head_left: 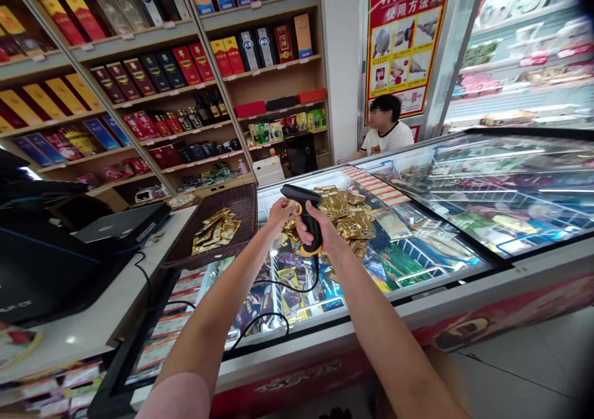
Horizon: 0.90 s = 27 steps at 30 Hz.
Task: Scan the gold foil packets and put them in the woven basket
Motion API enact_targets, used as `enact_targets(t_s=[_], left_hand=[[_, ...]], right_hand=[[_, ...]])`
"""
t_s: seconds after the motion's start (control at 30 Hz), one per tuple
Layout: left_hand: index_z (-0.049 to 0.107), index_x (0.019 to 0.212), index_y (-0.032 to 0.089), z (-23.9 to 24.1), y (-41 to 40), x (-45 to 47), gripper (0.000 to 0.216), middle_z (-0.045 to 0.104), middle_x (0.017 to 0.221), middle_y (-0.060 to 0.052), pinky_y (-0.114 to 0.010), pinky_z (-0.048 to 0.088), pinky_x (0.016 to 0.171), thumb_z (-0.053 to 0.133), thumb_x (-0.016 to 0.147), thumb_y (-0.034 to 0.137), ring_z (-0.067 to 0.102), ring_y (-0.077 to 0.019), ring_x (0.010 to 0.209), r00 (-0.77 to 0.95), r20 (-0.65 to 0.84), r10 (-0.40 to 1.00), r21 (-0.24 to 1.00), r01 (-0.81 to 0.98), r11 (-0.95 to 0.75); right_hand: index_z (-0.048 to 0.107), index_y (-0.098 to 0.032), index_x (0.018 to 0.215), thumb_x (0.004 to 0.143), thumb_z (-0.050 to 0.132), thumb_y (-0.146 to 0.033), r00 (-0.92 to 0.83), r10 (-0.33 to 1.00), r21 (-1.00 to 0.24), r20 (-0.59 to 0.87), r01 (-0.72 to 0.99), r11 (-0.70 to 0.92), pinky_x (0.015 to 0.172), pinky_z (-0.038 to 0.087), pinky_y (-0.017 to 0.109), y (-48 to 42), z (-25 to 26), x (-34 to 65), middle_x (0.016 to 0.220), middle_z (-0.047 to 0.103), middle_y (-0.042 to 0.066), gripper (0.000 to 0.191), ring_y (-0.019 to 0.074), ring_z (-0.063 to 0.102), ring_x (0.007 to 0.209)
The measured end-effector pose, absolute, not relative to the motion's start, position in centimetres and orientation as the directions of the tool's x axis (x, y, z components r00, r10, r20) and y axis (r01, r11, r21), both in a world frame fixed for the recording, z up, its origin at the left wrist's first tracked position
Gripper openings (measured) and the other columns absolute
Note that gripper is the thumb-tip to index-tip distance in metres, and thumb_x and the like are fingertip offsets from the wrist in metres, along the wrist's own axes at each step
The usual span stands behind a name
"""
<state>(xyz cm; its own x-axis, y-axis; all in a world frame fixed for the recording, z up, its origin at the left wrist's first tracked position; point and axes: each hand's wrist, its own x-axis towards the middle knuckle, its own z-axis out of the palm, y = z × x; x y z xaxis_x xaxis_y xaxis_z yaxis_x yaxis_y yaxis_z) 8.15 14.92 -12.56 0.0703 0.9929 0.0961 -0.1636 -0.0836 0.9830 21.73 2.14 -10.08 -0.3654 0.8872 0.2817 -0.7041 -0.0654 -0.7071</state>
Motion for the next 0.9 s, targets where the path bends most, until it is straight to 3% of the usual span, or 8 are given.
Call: enact_targets(t_s=[0.07, 0.13, 0.33, 0.5, 0.73, 0.9], left_hand=[[0.063, 0.092, 0.014, -11.8, 14.6, 5.5, 0.009, 0.068, 0.089, -0.006, -0.037, 0.057, 0.084, 0.071, 0.086, 0.015, 0.067, -0.0162, 0.08, 0.025, 0.025, 0.999, 0.985, -0.171, -0.02], [0.059, 0.084, 0.015, -11.1, 14.0, 2.8, 0.012, 0.067, 0.081, -0.005, -0.037, 0.057, 0.086, 0.068, 0.084, 0.007, 0.068, -0.0155, 0.075, -0.016, -0.008, 1.0, 0.979, -0.205, 0.005], [0.062, 0.089, 0.016, -9.6, 12.8, -2.0, 0.01, 0.072, 0.09, -0.006, -0.033, 0.056, 0.093, 0.058, 0.09, 0.006, 0.071, -0.0132, 0.082, -0.107, 0.044, 0.993, 0.926, -0.368, -0.081], [0.062, 0.089, 0.017, -9.7, 12.5, -3.6, 0.02, 0.073, 0.087, -0.005, -0.034, 0.057, 0.092, 0.045, 0.099, 0.013, 0.071, -0.0125, 0.079, -0.206, -0.06, 0.977, 0.879, -0.474, -0.046], [0.063, 0.101, 0.019, -10.3, 12.5, -4.0, 0.011, 0.074, 0.092, -0.005, -0.037, 0.055, 0.097, 0.052, 0.098, 0.017, 0.072, -0.0139, 0.085, -0.199, -0.023, 0.98, 0.841, -0.534, -0.089], [0.063, 0.095, 0.018, -10.3, 12.4, -3.9, 0.016, 0.074, 0.091, -0.004, -0.038, 0.054, 0.099, 0.047, 0.1, 0.016, 0.072, -0.0129, 0.083, -0.22, -0.035, 0.975, 0.827, -0.554, -0.095]], right_hand=[[0.054, -0.022, 0.085, 0.077, 0.072, -0.065, -0.38, 0.887, -0.714, 0.262, -0.695, -0.087, 0.034, 0.029, 0.02, 2.1, -10.2, 21.6, 0.057, 0.051, -0.007, 0.048, 0.0053, 0.037, 0.035], [0.056, -0.021, 0.088, 0.076, 0.074, -0.064, -0.384, 0.896, -0.731, 0.225, -0.674, -0.105, 0.034, 0.029, 0.02, 1.9, -10.3, 21.3, 0.058, 0.051, -0.007, 0.047, 0.0055, 0.038, 0.036], [0.054, -0.02, 0.077, 0.076, 0.075, -0.063, -0.387, 0.913, -0.81, 0.129, -0.572, -0.128, 0.035, 0.031, 0.02, 1.1, -10.3, 20.1, 0.057, 0.051, -0.006, 0.048, 0.0057, 0.04, 0.037], [0.054, -0.021, 0.08, 0.077, 0.076, -0.06, -0.386, 0.912, -0.848, 0.135, -0.521, -0.095, 0.035, 0.033, 0.02, 0.8, -10.5, 18.9, 0.055, 0.053, -0.006, 0.045, 0.0064, 0.041, 0.036], [0.055, -0.02, 0.085, 0.076, 0.076, -0.061, -0.398, 0.909, -0.88, 0.122, -0.467, -0.086, 0.033, 0.032, 0.02, 1.3, -11.4, 18.4, 0.054, 0.054, -0.006, 0.047, 0.0069, 0.043, 0.034], [0.054, -0.019, 0.083, 0.077, 0.075, -0.061, -0.392, 0.914, -0.885, 0.106, -0.455, -0.093, 0.033, 0.033, 0.019, 1.2, -11.3, 18.4, 0.054, 0.054, -0.006, 0.047, 0.0064, 0.044, 0.035]])
